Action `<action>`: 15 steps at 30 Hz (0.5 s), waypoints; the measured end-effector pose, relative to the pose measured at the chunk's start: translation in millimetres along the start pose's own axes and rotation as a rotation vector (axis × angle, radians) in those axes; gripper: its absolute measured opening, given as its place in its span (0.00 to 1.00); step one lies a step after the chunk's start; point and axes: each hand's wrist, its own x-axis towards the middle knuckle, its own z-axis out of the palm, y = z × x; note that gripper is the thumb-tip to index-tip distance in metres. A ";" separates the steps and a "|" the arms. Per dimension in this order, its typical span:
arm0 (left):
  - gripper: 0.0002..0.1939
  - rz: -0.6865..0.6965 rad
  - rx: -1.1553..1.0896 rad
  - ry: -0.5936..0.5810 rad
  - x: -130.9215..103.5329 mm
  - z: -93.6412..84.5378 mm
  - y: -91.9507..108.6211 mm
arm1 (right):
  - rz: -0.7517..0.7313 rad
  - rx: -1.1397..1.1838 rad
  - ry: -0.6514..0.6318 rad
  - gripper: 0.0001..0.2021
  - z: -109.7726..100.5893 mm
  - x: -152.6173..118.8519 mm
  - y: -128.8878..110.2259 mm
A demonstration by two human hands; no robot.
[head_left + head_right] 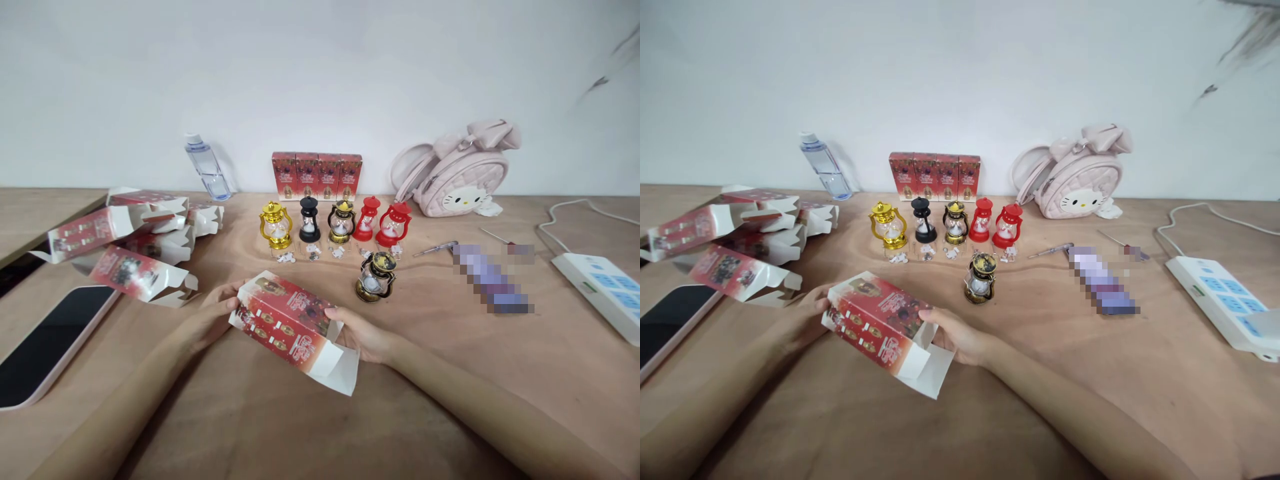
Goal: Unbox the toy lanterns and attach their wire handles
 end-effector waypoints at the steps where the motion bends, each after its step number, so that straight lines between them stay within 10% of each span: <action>1: 0.30 -0.027 -0.002 -0.008 -0.9 -0.5 1.1 | -0.005 -0.002 -0.007 0.22 0.9 -0.2 -0.3; 15: 0.33 -0.039 0.115 -0.080 -5.5 -23.2 -11.9 | 0.134 -0.084 -0.073 0.18 -18.7 2.7 -13.7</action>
